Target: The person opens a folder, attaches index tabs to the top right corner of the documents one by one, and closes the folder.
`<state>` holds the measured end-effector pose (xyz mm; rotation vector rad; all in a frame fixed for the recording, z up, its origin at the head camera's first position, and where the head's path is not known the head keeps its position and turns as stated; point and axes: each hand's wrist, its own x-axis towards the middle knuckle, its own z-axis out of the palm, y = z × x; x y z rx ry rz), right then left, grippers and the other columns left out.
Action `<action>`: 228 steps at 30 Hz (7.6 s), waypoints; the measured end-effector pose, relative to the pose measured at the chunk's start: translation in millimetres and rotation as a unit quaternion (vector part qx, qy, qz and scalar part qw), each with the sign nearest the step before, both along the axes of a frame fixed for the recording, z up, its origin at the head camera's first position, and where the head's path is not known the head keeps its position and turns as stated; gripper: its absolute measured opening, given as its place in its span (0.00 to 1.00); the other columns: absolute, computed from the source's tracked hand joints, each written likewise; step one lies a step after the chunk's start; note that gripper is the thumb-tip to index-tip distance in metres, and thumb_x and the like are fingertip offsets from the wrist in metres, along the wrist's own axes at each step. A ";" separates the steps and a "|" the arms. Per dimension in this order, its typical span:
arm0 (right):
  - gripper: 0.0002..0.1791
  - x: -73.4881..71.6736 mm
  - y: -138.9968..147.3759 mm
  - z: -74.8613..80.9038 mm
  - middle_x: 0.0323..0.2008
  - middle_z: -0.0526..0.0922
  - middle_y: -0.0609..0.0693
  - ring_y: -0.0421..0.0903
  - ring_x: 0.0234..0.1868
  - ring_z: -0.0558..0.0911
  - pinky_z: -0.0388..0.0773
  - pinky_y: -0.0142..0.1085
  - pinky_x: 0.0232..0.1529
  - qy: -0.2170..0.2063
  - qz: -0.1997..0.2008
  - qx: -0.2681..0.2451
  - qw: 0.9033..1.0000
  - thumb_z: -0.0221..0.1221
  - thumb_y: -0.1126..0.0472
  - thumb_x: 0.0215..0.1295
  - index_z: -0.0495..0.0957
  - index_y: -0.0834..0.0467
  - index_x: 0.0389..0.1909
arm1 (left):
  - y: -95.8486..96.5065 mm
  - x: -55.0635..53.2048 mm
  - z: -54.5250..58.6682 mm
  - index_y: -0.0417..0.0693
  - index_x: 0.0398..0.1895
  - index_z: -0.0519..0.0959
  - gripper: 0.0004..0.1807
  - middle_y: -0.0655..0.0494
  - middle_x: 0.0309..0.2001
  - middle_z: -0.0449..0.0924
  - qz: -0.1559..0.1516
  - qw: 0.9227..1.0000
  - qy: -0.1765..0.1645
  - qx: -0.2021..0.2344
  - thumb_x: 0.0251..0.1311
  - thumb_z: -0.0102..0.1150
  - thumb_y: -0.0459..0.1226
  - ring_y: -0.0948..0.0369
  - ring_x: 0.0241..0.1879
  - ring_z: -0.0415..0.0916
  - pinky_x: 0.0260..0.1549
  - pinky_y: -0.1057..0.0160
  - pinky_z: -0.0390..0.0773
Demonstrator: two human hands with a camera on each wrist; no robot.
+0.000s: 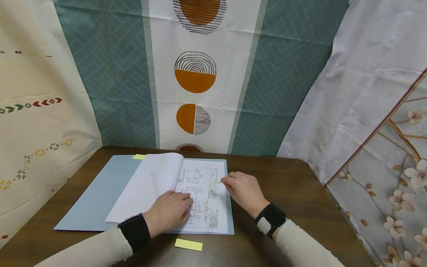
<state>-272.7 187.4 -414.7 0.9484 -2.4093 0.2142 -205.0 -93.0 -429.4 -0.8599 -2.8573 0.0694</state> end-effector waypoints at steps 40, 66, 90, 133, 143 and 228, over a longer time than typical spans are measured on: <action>0.03 -122.3 -10.5 -22.4 0.38 0.92 0.51 0.52 0.38 0.91 0.88 0.46 0.40 -0.001 -0.115 0.024 0.993 0.75 0.67 0.68 0.93 0.57 0.41 | -0.8 -3.7 0.1 0.50 0.54 0.90 0.19 0.52 0.41 0.88 0.002 1.000 0.002 -0.022 0.70 0.71 0.51 0.54 0.43 0.86 0.51 0.51 0.84; 0.08 -129.1 -5.1 -34.9 0.36 0.92 0.53 0.50 0.37 0.91 0.89 0.44 0.40 0.015 -0.118 0.107 0.987 0.73 0.71 0.68 0.95 0.57 0.41 | 0.9 -2.7 -1.5 0.50 0.56 0.90 0.20 0.51 0.44 0.89 0.005 1.000 0.000 -0.026 0.70 0.71 0.52 0.54 0.46 0.87 0.53 0.51 0.84; 0.09 -129.8 0.2 -42.9 0.36 0.91 0.50 0.48 0.36 0.90 0.88 0.43 0.38 0.003 -0.119 0.131 0.984 0.74 0.70 0.67 0.96 0.54 0.42 | 1.8 -2.1 -3.4 0.50 0.54 0.90 0.20 0.51 0.44 0.89 0.002 1.000 0.009 -0.024 0.70 0.70 0.52 0.53 0.46 0.87 0.54 0.49 0.84; 0.02 -130.6 9.9 -35.3 0.32 0.82 0.44 0.42 0.31 0.78 0.83 0.40 0.41 -0.097 -0.063 0.090 0.989 0.74 0.63 0.71 0.94 0.54 0.40 | 45.1 -77.7 48.5 0.53 0.58 0.89 0.16 0.56 0.49 0.88 0.008 0.994 -0.034 -0.101 0.74 0.69 0.48 0.59 0.39 0.83 0.44 0.57 0.86; 0.03 -130.9 13.1 -35.5 0.31 0.81 0.46 0.43 0.31 0.81 0.84 0.40 0.38 -0.054 -0.033 0.121 0.991 0.73 0.64 0.71 0.93 0.54 0.37 | 65.2 -119.7 32.7 0.53 0.81 0.73 0.32 0.57 0.78 0.74 0.011 0.994 -0.049 -0.097 0.79 0.64 0.49 0.54 0.77 0.71 0.71 0.50 0.75; 0.03 -124.6 10.9 -37.5 0.31 0.81 0.46 0.44 0.29 0.79 0.84 0.39 0.39 -0.066 -0.062 0.093 0.992 0.77 0.62 0.67 0.94 0.56 0.39 | 88.1 -162.5 -11.3 0.51 0.85 0.68 0.44 0.56 0.85 0.63 0.077 0.991 -0.113 -0.015 0.78 0.54 0.67 0.56 0.84 0.58 0.79 0.40 0.62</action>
